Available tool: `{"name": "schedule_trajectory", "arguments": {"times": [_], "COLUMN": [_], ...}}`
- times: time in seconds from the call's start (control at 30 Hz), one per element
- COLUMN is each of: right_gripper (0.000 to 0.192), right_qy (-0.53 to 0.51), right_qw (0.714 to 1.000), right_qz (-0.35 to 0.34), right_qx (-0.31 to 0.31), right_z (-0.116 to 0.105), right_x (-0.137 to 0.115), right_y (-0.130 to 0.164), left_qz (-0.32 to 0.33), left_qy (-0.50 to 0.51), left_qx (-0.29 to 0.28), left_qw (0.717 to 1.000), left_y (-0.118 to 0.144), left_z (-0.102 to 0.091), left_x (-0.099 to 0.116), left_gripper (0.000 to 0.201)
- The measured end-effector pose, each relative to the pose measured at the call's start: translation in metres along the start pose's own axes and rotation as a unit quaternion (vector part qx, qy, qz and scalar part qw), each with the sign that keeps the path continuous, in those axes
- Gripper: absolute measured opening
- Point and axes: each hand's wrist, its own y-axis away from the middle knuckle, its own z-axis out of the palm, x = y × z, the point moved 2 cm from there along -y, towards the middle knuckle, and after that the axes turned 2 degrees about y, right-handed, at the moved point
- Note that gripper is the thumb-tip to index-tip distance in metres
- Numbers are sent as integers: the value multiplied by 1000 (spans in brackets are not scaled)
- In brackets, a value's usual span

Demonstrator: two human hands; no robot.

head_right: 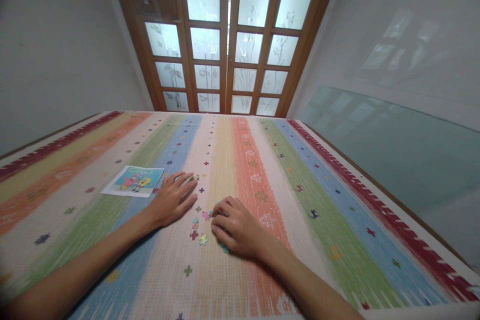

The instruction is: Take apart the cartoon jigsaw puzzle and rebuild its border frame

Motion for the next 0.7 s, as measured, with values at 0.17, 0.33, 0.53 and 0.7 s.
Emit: {"name": "schedule_trajectory", "arguments": {"times": [0.17,0.33,0.53,0.7], "right_gripper": [19,17,17,17], "right_qy": [9,15,37,57], "right_qw": [1000,999,997,994], "right_qz": [2,17,57,90], "right_qx": [12,25,44,37], "right_z": [-1,-2,-1,0], "right_x": [1,5,13,18], "right_y": [0,1,4,6], "left_qz": [100,147,137,148], "left_qy": [59,122,149,151], "left_qx": [0,-30,-60,-56], "left_qw": [993,981,978,976], "left_y": [8,11,13,12], "left_z": [-14,-14,-9,-11], "left_x": [28,48,45,47], "left_gripper": [26,21,19,19]}}
